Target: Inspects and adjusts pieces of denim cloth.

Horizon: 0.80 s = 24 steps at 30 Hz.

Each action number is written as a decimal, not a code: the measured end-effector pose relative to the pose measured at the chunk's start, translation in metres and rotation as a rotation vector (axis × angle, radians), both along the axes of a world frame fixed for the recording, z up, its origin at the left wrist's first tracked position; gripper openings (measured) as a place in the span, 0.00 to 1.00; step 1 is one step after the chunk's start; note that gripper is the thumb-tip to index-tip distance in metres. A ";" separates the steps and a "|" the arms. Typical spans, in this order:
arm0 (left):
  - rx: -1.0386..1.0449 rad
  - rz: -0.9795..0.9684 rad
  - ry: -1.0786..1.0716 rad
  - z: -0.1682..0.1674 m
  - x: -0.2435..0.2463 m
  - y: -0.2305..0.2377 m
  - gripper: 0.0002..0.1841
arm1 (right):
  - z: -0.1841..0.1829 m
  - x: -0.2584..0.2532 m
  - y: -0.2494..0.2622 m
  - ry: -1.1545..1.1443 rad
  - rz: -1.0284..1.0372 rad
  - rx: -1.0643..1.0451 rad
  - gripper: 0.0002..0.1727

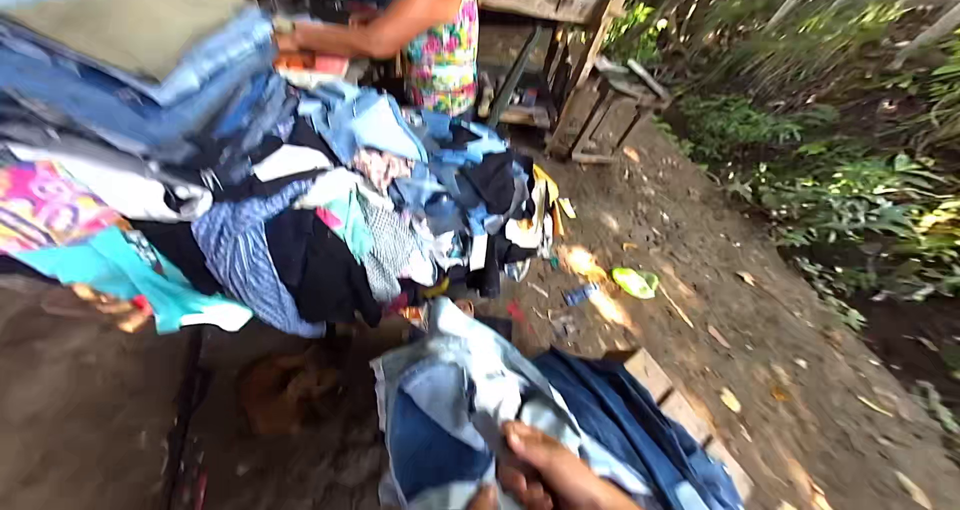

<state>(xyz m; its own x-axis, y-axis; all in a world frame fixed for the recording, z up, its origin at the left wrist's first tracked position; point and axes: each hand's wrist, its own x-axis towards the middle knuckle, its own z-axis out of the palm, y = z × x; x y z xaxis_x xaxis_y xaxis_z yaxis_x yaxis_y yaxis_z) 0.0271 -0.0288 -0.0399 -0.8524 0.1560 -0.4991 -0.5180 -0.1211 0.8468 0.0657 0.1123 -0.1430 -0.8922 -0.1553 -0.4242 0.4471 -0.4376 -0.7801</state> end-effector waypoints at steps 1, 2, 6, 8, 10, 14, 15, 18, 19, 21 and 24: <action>0.123 0.037 0.086 -0.058 0.011 -0.019 0.13 | 0.004 -0.003 0.003 -0.065 0.043 -0.077 0.15; 0.228 0.040 0.174 -0.106 0.018 -0.035 0.20 | 0.007 -0.006 0.005 -0.081 0.060 -0.114 0.17; 0.218 0.081 0.105 -0.111 0.017 -0.033 0.22 | 0.018 0.005 0.003 0.257 0.045 0.301 0.23; 0.230 0.117 0.074 -0.096 0.017 -0.027 0.18 | 0.016 0.016 0.004 0.442 0.056 0.649 0.29; 0.216 0.159 0.071 -0.082 0.022 -0.023 0.16 | 0.013 0.028 0.005 0.523 0.063 0.910 0.31; 0.266 0.124 0.008 -0.078 0.020 -0.025 0.14 | 0.005 0.035 0.005 0.565 0.036 1.058 0.29; 0.292 0.101 0.026 -0.088 0.023 -0.029 0.16 | 0.003 0.034 0.006 0.569 0.037 1.055 0.29; 0.330 0.116 0.021 -0.093 0.025 -0.030 0.17 | -0.003 0.027 0.006 0.621 0.030 1.022 0.27; 0.333 0.122 0.009 -0.093 0.026 -0.030 0.17 | -0.004 0.025 0.005 0.649 0.009 0.988 0.26; 0.308 0.128 0.008 -0.094 0.028 -0.028 0.18 | -0.003 0.021 0.000 0.610 -0.040 0.774 0.23; 0.247 0.112 0.060 -0.097 0.025 -0.030 0.19 | 0.014 0.013 -0.005 0.211 -0.084 0.182 0.17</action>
